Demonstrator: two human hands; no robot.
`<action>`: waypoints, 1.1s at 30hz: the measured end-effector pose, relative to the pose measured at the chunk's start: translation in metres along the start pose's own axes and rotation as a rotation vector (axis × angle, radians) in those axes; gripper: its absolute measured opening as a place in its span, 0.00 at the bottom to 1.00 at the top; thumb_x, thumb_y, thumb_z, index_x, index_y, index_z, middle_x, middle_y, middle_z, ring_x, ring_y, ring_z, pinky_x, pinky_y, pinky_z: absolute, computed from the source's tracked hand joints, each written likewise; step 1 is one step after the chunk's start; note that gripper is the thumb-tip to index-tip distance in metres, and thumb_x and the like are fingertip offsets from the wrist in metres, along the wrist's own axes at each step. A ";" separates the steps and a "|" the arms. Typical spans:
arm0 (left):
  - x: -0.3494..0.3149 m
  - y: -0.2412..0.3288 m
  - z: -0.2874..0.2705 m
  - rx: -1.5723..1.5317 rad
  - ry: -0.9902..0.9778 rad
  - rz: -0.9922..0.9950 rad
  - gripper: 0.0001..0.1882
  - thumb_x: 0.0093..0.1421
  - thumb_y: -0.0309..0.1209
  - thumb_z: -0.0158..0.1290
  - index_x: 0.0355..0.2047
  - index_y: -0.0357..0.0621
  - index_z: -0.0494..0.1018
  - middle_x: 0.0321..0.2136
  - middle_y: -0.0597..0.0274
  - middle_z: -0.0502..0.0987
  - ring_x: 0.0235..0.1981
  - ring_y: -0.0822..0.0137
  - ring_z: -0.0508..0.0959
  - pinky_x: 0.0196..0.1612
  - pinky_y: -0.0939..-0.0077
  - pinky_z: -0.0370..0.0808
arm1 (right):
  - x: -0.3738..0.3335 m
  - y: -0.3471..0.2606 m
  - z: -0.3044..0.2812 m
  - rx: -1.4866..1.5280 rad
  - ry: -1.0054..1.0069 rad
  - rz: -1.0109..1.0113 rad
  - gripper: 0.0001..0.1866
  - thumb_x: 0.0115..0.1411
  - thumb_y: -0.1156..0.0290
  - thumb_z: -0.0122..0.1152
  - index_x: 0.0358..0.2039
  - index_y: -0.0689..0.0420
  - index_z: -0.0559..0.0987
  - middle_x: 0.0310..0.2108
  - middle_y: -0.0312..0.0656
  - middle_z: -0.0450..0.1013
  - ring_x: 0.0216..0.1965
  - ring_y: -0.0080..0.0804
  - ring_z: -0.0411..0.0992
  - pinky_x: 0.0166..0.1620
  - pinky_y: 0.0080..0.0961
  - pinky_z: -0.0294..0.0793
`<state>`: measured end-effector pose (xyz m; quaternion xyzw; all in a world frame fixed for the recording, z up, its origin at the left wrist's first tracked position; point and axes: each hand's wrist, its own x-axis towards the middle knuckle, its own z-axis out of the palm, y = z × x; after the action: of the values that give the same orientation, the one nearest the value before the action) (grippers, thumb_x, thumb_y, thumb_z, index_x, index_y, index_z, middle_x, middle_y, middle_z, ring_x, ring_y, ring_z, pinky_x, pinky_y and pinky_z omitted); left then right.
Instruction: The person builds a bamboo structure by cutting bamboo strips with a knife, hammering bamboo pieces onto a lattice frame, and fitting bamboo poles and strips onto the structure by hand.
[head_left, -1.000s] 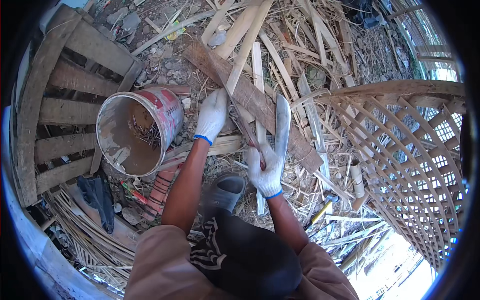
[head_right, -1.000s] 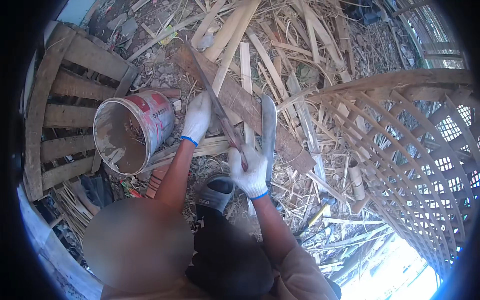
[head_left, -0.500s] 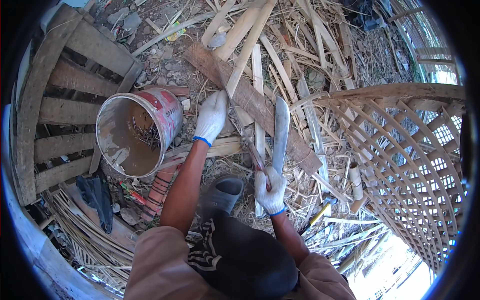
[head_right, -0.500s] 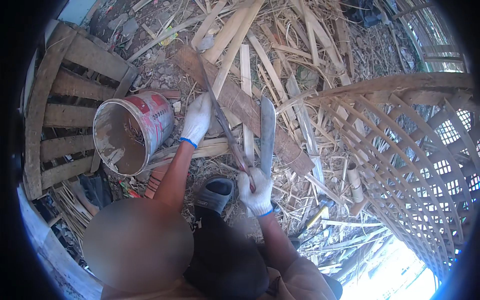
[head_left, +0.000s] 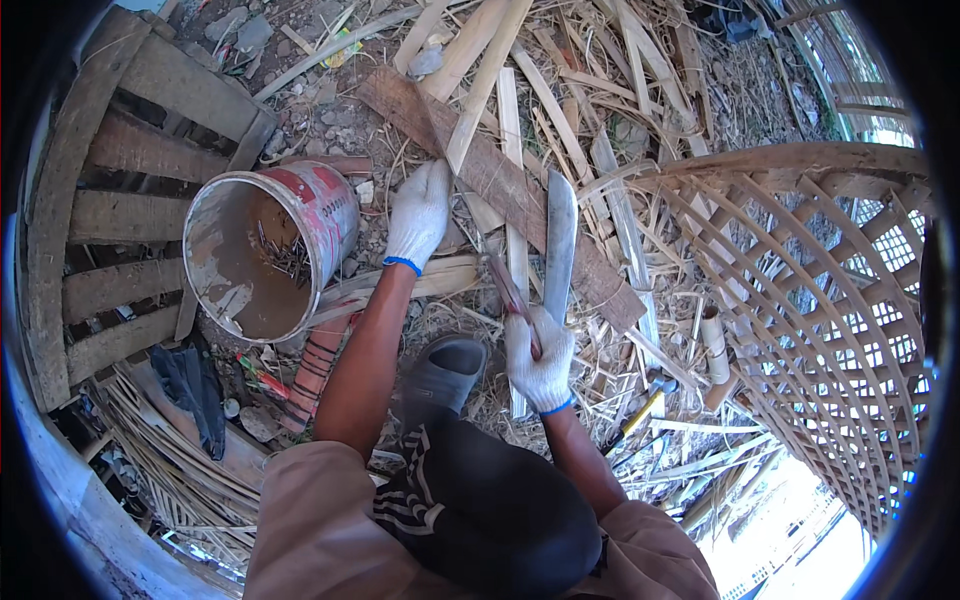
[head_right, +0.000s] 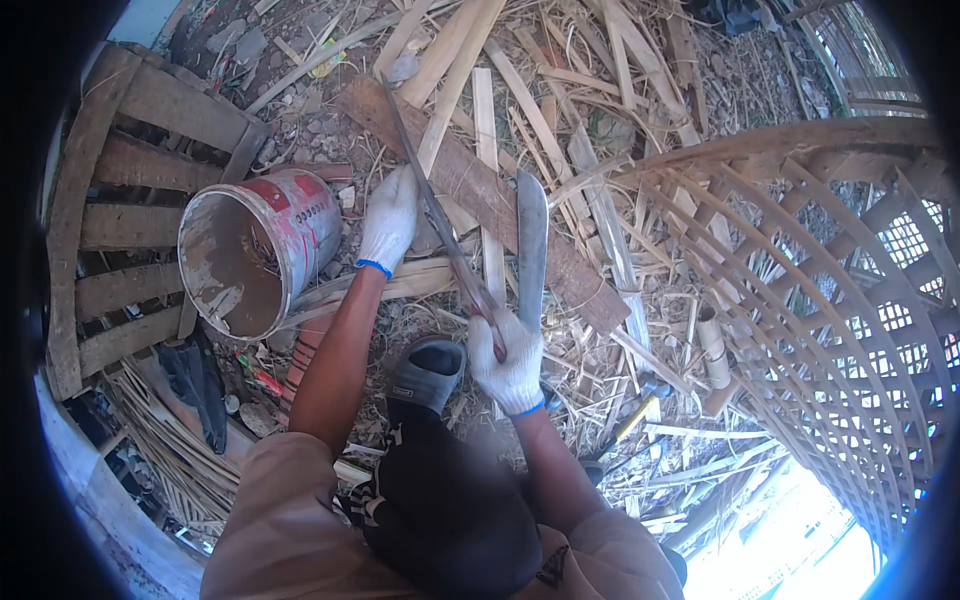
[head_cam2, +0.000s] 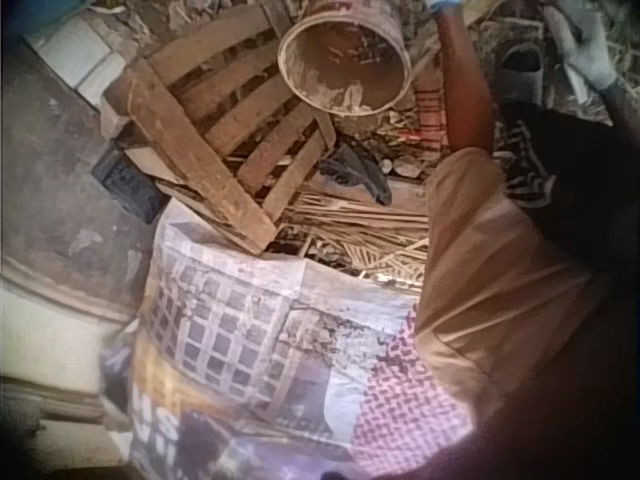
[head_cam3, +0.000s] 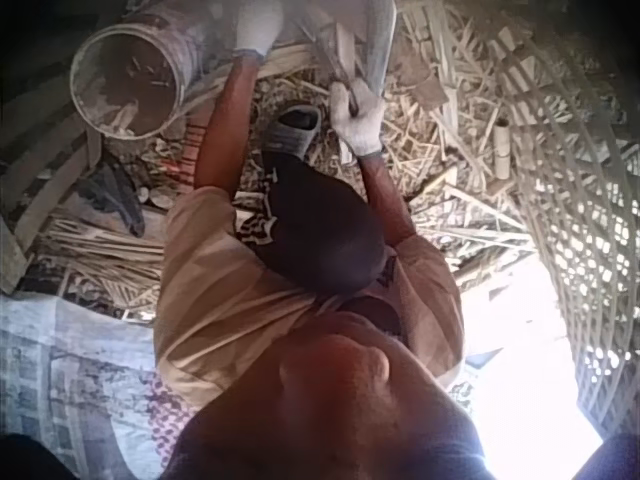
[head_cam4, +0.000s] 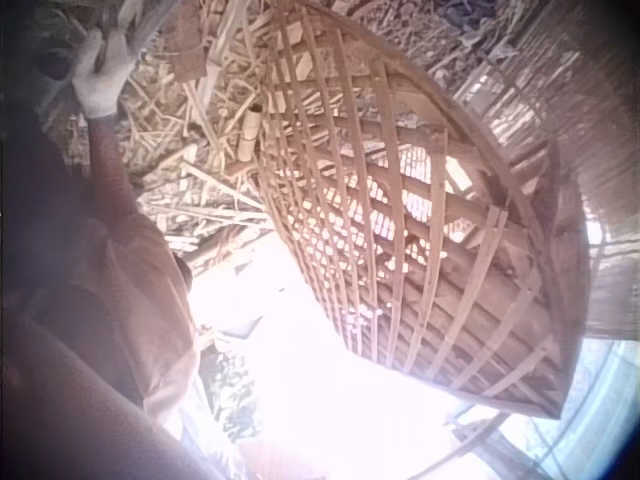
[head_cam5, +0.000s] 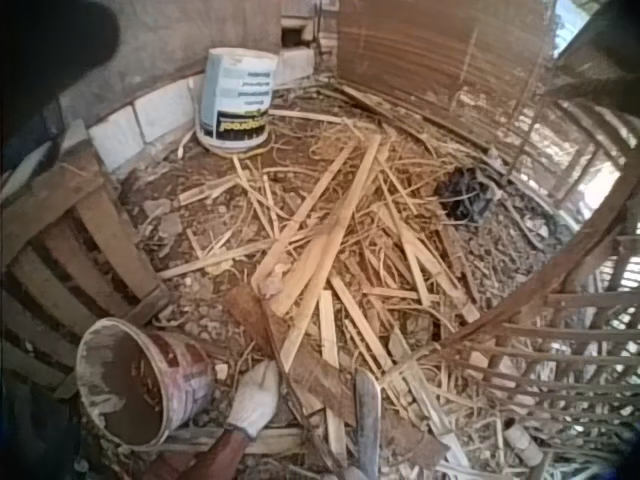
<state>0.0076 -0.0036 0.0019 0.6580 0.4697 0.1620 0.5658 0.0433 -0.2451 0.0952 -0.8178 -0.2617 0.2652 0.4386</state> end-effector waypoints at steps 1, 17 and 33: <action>0.002 -0.002 0.001 0.002 -0.005 -0.001 0.24 0.76 0.43 0.43 0.42 0.29 0.75 0.30 0.53 0.77 0.33 0.63 0.74 0.43 0.64 0.72 | 0.024 -0.008 0.009 -0.006 -0.003 -0.011 0.09 0.66 0.68 0.63 0.36 0.62 0.82 0.18 0.50 0.72 0.18 0.39 0.74 0.24 0.34 0.69; 0.005 -0.014 0.002 -0.089 0.074 0.088 0.24 0.76 0.43 0.42 0.42 0.30 0.75 0.32 0.44 0.78 0.34 0.56 0.76 0.45 0.62 0.73 | 0.041 -0.012 0.039 0.105 0.064 -0.020 0.09 0.68 0.70 0.59 0.36 0.62 0.82 0.16 0.43 0.67 0.18 0.24 0.64 0.23 0.30 0.61; 0.010 0.004 0.000 0.103 0.045 0.000 0.27 0.76 0.47 0.39 0.47 0.32 0.75 0.40 0.34 0.79 0.43 0.38 0.78 0.50 0.57 0.73 | -0.016 0.014 0.012 -0.001 0.078 -0.064 0.10 0.67 0.69 0.59 0.31 0.61 0.81 0.15 0.44 0.67 0.16 0.28 0.67 0.22 0.31 0.63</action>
<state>0.0145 0.0045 0.0026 0.6823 0.4901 0.1523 0.5206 0.0266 -0.2556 0.0811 -0.8188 -0.2707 0.2189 0.4564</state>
